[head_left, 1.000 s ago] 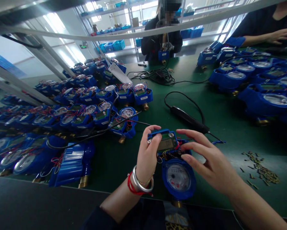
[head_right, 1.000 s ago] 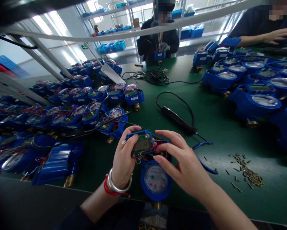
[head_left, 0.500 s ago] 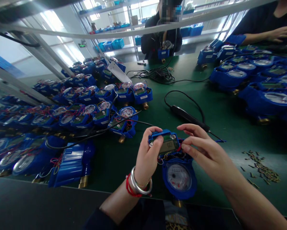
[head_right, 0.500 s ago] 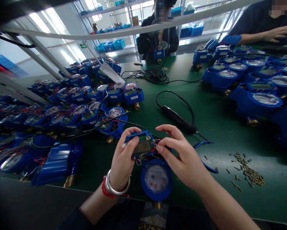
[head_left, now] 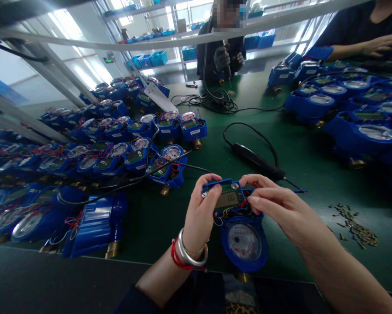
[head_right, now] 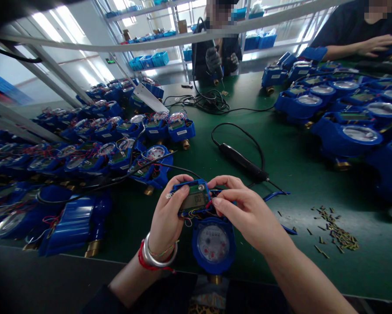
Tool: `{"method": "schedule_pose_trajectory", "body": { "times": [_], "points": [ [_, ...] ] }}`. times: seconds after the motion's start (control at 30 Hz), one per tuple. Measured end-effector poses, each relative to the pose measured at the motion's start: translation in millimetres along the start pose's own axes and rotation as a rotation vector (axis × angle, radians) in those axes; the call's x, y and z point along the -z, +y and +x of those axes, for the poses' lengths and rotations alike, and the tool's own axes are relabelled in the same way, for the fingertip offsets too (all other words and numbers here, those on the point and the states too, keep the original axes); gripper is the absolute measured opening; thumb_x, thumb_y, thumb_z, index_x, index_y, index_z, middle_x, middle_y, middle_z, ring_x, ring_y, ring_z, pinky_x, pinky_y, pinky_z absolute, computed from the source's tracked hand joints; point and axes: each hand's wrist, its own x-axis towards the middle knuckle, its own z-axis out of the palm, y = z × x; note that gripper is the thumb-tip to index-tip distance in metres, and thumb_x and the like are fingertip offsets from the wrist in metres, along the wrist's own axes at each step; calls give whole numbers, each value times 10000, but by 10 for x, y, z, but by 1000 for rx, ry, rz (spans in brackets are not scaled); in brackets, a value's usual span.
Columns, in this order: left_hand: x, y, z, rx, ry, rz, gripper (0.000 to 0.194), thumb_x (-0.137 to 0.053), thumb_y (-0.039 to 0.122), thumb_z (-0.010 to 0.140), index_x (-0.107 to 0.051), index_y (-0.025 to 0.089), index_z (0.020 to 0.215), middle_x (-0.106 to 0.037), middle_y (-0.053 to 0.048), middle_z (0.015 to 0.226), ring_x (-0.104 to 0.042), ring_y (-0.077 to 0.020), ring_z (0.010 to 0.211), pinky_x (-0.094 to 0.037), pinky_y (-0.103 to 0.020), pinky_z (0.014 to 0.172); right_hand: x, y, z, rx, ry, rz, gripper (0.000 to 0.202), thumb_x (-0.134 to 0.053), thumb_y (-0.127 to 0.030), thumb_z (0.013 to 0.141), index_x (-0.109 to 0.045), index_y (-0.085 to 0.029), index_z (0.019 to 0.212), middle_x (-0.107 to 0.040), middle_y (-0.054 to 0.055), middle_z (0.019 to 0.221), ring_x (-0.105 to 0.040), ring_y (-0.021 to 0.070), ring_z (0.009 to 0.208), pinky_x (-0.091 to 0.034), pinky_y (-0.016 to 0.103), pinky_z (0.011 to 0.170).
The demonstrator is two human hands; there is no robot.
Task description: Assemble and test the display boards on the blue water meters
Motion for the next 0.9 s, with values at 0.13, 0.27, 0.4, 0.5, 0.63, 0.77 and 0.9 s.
{"method": "schedule_pose_trajectory", "body": {
  "times": [0.13,0.27,0.4,0.5,0.63,0.77,0.9],
  "points": [
    [1,11,-4,-14,8,77,161,-550,331,907,-572,223,1025,-591,-14,936,-605,-157,831,-521,-220,665,-16,-41,-19,51,62,-141,367,-535,-365,920,-618,-183,612,-563,65,1212,-548,222,1023,-473,382,901],
    [4,12,-15,-46,15,166,167,-535,325,916,-570,217,1038,-596,-21,950,-596,-154,833,-512,-232,698,-74,-96,-17,135,162,-316,346,-523,-291,917,-592,-189,594,-582,70,1115,-558,219,996,-474,394,893],
    [7,10,-25,-94,50,251,152,-534,319,920,-584,227,1029,-607,-11,955,-585,-145,846,-500,-232,749,-126,-170,-18,429,311,-577,237,-555,-167,870,-576,-202,636,-587,76,991,-510,250,1070,-424,423,925],
    [7,-1,-15,-64,13,195,163,-550,330,911,-582,229,1036,-611,-12,955,-592,-147,844,-502,-235,740,-91,-159,-4,420,290,-590,273,-546,-173,880,-557,-201,609,-579,74,963,-510,242,1043,-435,408,885],
    [13,-18,12,6,-18,91,197,-562,341,898,-575,205,1041,-605,-28,937,-607,-156,814,-516,-238,689,-4,-79,17,234,188,-497,350,-525,-249,922,-580,-202,580,-596,58,1012,-551,219,990,-473,389,844],
    [27,-21,34,17,15,66,192,-558,345,905,-578,211,1041,-611,-22,951,-616,-151,823,-512,-220,676,30,-27,6,439,252,-627,154,-609,-225,898,-692,-228,768,-636,55,1097,-534,248,1096,-468,436,918],
    [21,-17,55,60,22,-43,201,-580,352,890,-578,208,1030,-617,-10,903,-611,-138,765,-501,-214,654,12,11,-39,699,344,-806,150,-712,-142,814,-688,-247,918,-641,58,1167,-519,272,1145,-481,466,950]
  ]
}}
